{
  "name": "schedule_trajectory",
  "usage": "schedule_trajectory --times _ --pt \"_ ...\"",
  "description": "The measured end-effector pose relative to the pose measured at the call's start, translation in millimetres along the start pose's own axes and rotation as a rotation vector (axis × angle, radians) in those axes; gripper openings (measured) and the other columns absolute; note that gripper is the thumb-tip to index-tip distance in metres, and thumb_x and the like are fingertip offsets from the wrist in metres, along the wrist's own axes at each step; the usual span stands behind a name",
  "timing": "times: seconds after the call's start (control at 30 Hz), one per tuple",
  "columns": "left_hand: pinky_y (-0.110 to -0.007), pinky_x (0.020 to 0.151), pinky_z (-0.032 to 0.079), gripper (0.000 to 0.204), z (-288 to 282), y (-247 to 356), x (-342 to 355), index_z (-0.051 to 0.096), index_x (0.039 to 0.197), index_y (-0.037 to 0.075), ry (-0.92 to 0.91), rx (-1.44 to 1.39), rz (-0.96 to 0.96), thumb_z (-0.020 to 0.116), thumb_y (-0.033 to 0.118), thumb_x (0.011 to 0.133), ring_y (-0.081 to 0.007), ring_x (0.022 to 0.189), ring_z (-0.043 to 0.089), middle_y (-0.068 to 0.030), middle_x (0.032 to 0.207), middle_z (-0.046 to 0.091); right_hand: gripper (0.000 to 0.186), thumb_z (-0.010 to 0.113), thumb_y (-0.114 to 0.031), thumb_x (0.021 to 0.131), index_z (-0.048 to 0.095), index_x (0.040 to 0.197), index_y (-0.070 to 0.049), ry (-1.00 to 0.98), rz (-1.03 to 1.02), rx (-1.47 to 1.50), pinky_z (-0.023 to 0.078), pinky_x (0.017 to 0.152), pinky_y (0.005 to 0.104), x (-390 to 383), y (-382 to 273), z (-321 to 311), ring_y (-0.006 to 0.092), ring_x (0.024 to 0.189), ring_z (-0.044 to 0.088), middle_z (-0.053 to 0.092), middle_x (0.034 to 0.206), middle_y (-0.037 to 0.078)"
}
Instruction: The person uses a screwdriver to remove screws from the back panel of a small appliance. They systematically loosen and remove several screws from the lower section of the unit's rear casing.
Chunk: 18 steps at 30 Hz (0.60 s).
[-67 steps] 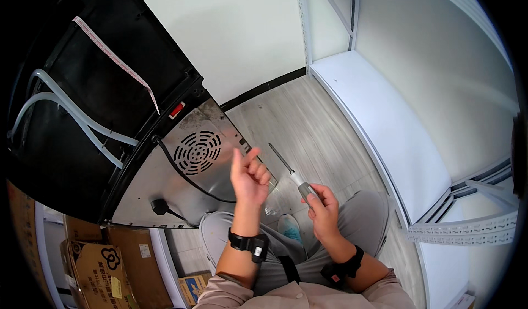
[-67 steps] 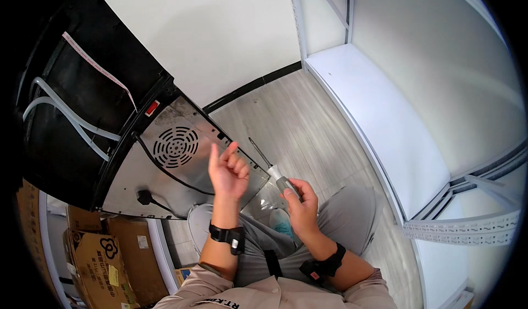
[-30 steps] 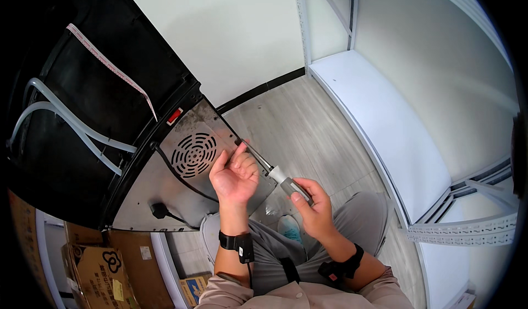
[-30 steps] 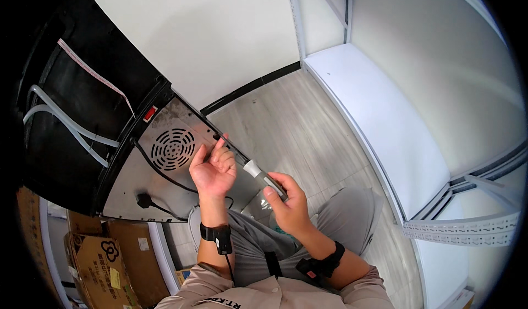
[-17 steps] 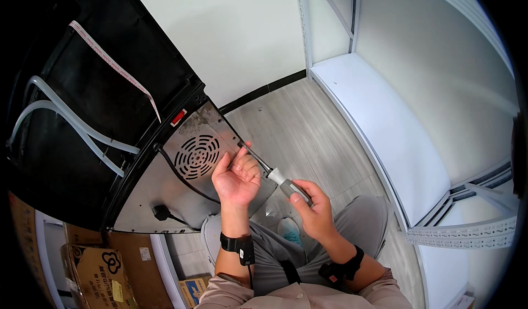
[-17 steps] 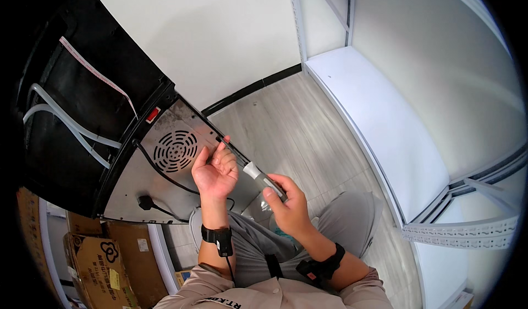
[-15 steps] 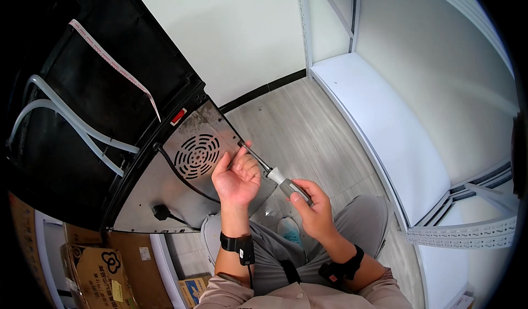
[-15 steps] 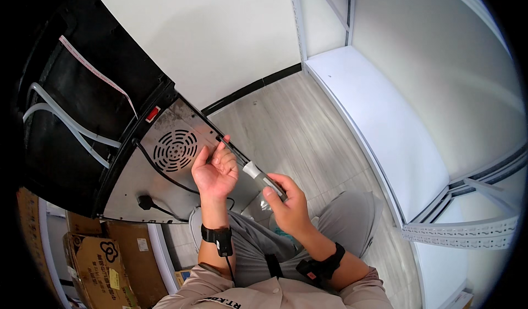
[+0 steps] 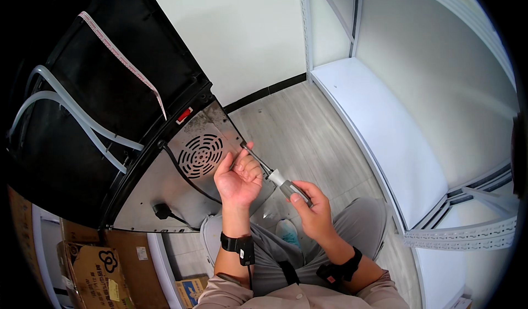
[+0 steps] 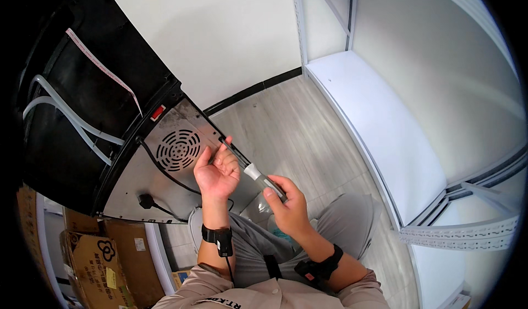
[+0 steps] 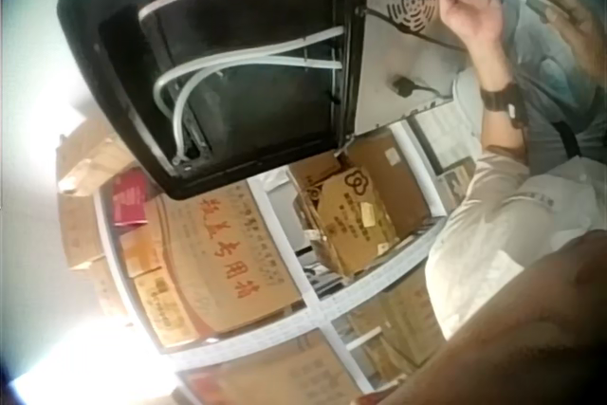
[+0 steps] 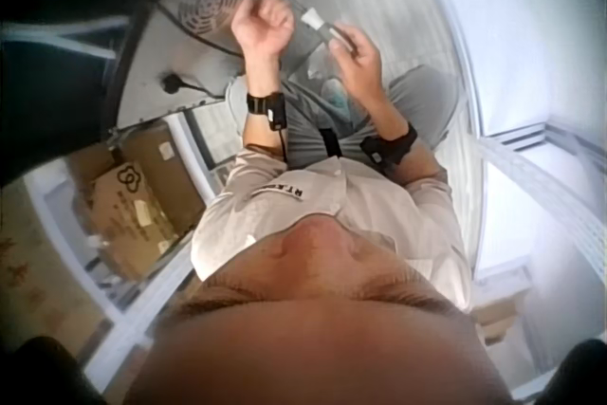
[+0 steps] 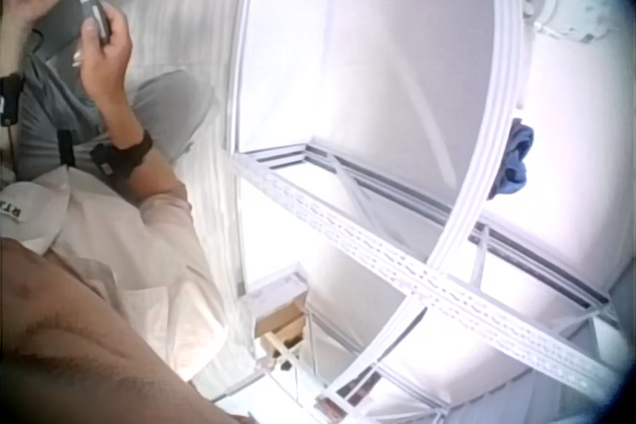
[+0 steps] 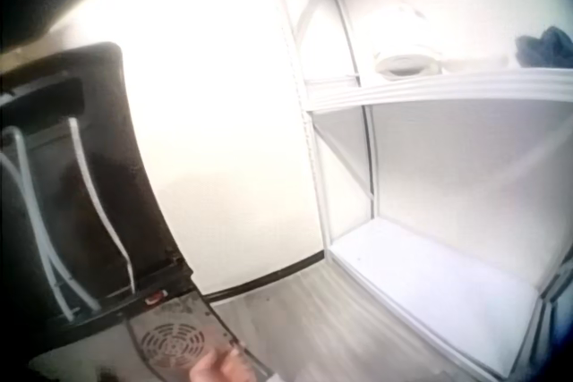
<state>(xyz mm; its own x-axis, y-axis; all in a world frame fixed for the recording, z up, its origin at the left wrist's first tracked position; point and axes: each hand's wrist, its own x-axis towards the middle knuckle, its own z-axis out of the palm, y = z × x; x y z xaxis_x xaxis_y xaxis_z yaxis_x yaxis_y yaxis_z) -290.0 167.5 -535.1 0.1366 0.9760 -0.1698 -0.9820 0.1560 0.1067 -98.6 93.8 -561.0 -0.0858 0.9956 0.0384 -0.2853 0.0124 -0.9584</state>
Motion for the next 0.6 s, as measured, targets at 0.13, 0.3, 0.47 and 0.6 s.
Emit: schedule_trajectory --times 0.13,0.3,0.47,0.6 --pt "-0.025 0.054 0.027 0.053 -2.3 0.2 0.6 0.047 0.127 -0.011 -0.005 -0.008 -0.008 0.055 0.028 0.092 -0.0108 0.058 0.03 0.0008 0.066 0.035 0.031 0.063 -0.015 0.095 0.059 0.12 0.003 0.005 -0.007 -0.004 0.047 0.079 0.0247 0.0 0.9 0.6 0.0091 0.09 0.058 0.064 0.102 0.005" --pt "-0.025 0.053 0.027 0.053 -0.5 -0.5 -0.9 0.047 0.127 -0.011 0.002 -0.012 -0.012 0.055 0.028 0.092 -0.0107 0.058 0.03 0.0008 0.066 0.035 0.031 0.063 -0.015 0.095 0.059 0.119 0.003 0.006 0.017 0.012 0.047 0.079 0.0248 -1.2 -3.2 1.4 0.0093 0.09 0.058 0.065 0.102 0.005" --pt "-0.025 0.053 0.027 0.053 -0.5 -0.9 -0.6 0.045 0.128 -0.011 -0.008 -0.017 -0.018 0.054 0.028 0.093 -0.0109 0.058 0.03 0.0007 0.066 0.035 0.03 0.063 -0.014 0.095 0.059 0.119 0.003 0.02 -0.005 0.014 0.047 0.079 0.0245 -0.6 1.9 1.1 0.0091 0.089 0.059 0.065 0.101 0.005" --pt "-0.025 0.053 0.027 0.052 -1.6 -1.2 -1.1 0.046 0.127 -0.011 0.008 -0.029 -0.015 0.052 0.028 0.094 -0.0114 0.058 0.031 0.0006 0.066 0.035 0.03 0.063 -0.013 0.095 0.058 0.12 0.003 0.021 0.03 0.019 0.048 0.078 0.0245 -1.4 -0.7 0.0 0.0093 0.089 0.06 0.065 0.101 0.005"
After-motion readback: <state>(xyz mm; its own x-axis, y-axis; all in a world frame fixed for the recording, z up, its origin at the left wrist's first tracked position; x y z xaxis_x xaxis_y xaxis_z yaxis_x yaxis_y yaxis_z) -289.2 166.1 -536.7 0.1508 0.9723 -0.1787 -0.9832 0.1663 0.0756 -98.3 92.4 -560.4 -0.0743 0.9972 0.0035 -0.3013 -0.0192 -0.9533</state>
